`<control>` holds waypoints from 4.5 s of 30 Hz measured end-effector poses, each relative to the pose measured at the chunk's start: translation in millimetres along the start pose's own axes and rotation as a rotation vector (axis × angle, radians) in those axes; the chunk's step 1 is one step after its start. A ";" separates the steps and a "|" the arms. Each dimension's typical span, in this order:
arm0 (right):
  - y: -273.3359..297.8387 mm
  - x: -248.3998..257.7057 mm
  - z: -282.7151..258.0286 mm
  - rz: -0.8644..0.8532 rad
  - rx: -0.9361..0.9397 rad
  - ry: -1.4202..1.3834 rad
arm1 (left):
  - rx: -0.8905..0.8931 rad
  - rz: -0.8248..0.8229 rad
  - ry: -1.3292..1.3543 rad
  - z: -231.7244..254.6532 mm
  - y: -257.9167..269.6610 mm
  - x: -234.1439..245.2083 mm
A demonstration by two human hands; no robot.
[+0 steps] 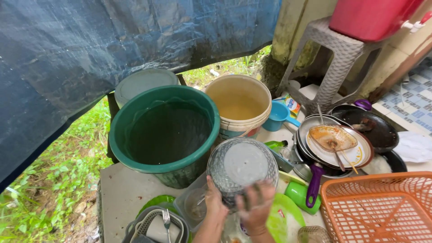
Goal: Washing and rinsing plastic containers, bowls, and mugs using soapy water.
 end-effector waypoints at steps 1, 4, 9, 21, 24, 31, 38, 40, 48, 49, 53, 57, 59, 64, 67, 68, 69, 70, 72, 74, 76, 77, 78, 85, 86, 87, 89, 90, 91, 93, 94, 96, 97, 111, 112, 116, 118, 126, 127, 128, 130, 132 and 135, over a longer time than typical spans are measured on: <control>8.8 -0.7 24.6 0.107 -0.216 -0.134 | 0.078 -0.117 0.255 -2.7 -2.3 -1.9; -21.8 -5.1 119.3 0.038 -0.849 -0.528 | 0.092 -0.088 0.071 -1.2 11.5 2.1; -43.4 -2.2 194.4 0.116 -0.796 -0.523 | -0.144 -0.173 -0.105 -39.6 -35.0 19.9; -70.6 35.3 119.6 -0.576 -0.210 -0.277 | 0.429 -0.366 -0.221 -28.6 -63.8 43.8; -39.0 -12.8 160.1 -0.576 -0.439 -0.037 | 0.326 -0.484 -0.348 -56.2 -66.5 39.8; 35.9 -45.6 145.2 -0.994 -0.166 -0.052 | -0.005 -0.452 -0.364 -27.2 -12.1 9.2; -45.5 -21.0 95.1 -0.318 -0.136 -0.181 | 0.195 -0.596 -0.530 -83.9 -51.4 29.4; -18.6 -27.3 66.6 -0.989 0.038 -0.429 | -0.014 -0.550 -0.506 -59.9 -78.0 40.6; -13.7 -46.5 109.5 -0.585 -0.010 0.108 | -0.062 -0.590 -0.771 -21.4 4.2 -3.7; -8.4 -60.0 98.5 -0.483 0.014 -0.141 | -0.094 -0.629 -0.792 -26.0 14.1 -12.6; 14.8 -44.4 57.9 -0.534 0.163 -0.547 | -0.112 -0.429 -0.682 21.4 -8.5 -1.4; 6.0 -28.1 116.2 -0.772 0.166 0.143 | -0.833 -0.686 -0.848 61.6 -14.2 13.0; -1.3 -17.9 150.1 -0.812 -0.024 0.299 | -0.896 -0.678 -0.938 82.7 0.8 11.5; 19.2 -56.0 197.0 -0.686 -0.679 -0.626 | -0.302 -0.480 -0.870 124.4 30.3 26.8; 35.1 -82.0 179.2 -0.872 -0.697 -0.596 | -0.278 -0.588 -1.012 160.0 89.5 31.6; 32.4 -85.6 174.4 -0.896 -0.684 -0.609 | -0.284 -0.561 -1.001 173.3 72.0 68.0; 30.1 -89.6 170.1 -0.903 -0.725 -0.659 | -0.186 -0.538 -0.861 184.8 55.2 106.6; 29.5 -93.1 164.2 -0.912 -0.770 -0.712 | -0.091 -0.513 -0.720 196.0 42.1 147.0; 41.4 -106.7 172.0 -1.064 -0.820 -0.675 | -0.349 -0.206 -0.827 193.5 -31.9 282.5; 48.9 -118.1 169.4 -1.204 -0.868 -0.629 | -0.592 0.108 -0.928 180.8 -44.9 376.1; 48.1 -120.8 155.4 -1.300 -0.804 -0.579 | -0.188 0.302 -0.957 146.8 -25.6 423.6; 48.6 -126.7 148.9 -1.313 -0.796 -0.585 | -0.188 0.315 -0.949 131.7 -19.7 430.0; 50.7 -129.8 143.9 -1.368 -0.791 -0.579 | -0.108 0.361 -0.899 113.4 -15.6 436.6; 58.6 -151.4 152.2 -1.657 -0.880 -0.424 | -0.091 0.284 -0.444 83.8 6.0 444.8; 55.6 -146.5 147.0 -1.658 -0.880 -0.423 | -0.091 0.284 -0.442 98.8 9.1 455.0; 52.2 -142.4 141.7 -1.700 -0.757 -0.364 | -0.139 0.231 -0.413 114.6 11.2 463.1; 54.1 -134.3 128.4 -1.740 -0.643 -0.304 | -0.178 0.177 -0.389 153.1 19.1 480.3; 59.1 -130.4 120.9 -1.814 -0.582 -0.243 | -0.172 0.198 -0.440 174.3 23.2 489.1; 64.1 -126.3 113.6 -1.887 -0.520 -0.182 | -0.167 0.217 -0.491 195.4 27.1 498.0; 108.9 -144.4 100.1 -1.914 -0.446 -0.063 | -0.161 0.211 -0.460 227.5 53.2 489.6; 130.1 -154.1 92.8 -1.931 -0.369 0.050 | -0.162 0.206 -0.432 246.5 66.6 484.9; 173.0 -169.7 49.3 -1.907 -0.470 -0.117 | -0.138 0.213 -0.503 258.6 84.6 469.3; 193.4 -178.7 26.9 -1.874 -0.567 -0.286 | -0.114 0.224 -0.574 264.6 93.3 461.4; 220.0 -173.9 -10.9 -2.152 -0.050 -0.290 | 0.202 0.112 -0.844 152.3 12.1 442.3; 199.6 -158.5 -7.8 -2.203 0.087 -0.283 | 0.221 0.177 -0.976 156.4 9.1 434.8; 80.7 -82.8 -14.4 -2.213 -0.118 -0.551 | -0.114 0.488 -1.681 197.0 -15.7 362.6; 55.5 -62.5 5.6 -2.045 -0.234 -0.637 | -0.668 0.450 -1.662 190.3 -31.5 296.4; 97.3 19.3 47.6 -1.956 -0.265 -0.607 | -0.606 -0.326 -1.686 -8.3 -49.9 112.6; 110.9 30.5 45.8 -2.022 -0.109 -0.538 | -0.578 -0.335 -1.691 -20.2 -32.6 95.6; 120.7 38.4 48.0 -2.007 -0.133 -0.534 | -0.579 -0.362 -1.699 -26.5 -30.4 90.6; 139.1 52.7 55.6 -1.850 -0.185 -0.351 | -0.607 -0.430 -1.696 -40.8 -24.1 82.9; 172.3 57.0 73.4 -1.823 -0.155 -0.051 | -0.621 -0.477 -1.701 -46.5 -22.5 78.4; 225.7 56.6 93.7 -1.657 -0.129 0.071 | -0.600 -0.459 -1.784 -67.9 -56.3 94.9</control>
Point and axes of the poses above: each hand's wrist, its own y-axis away from the middle knuckle, its own x-axis out of the back of the hand, z = x × y, the point moved 3 cm from there along -y, towards the middle knuckle, and after that the axes turned 1 degree about -y, right-handed, at the moved point
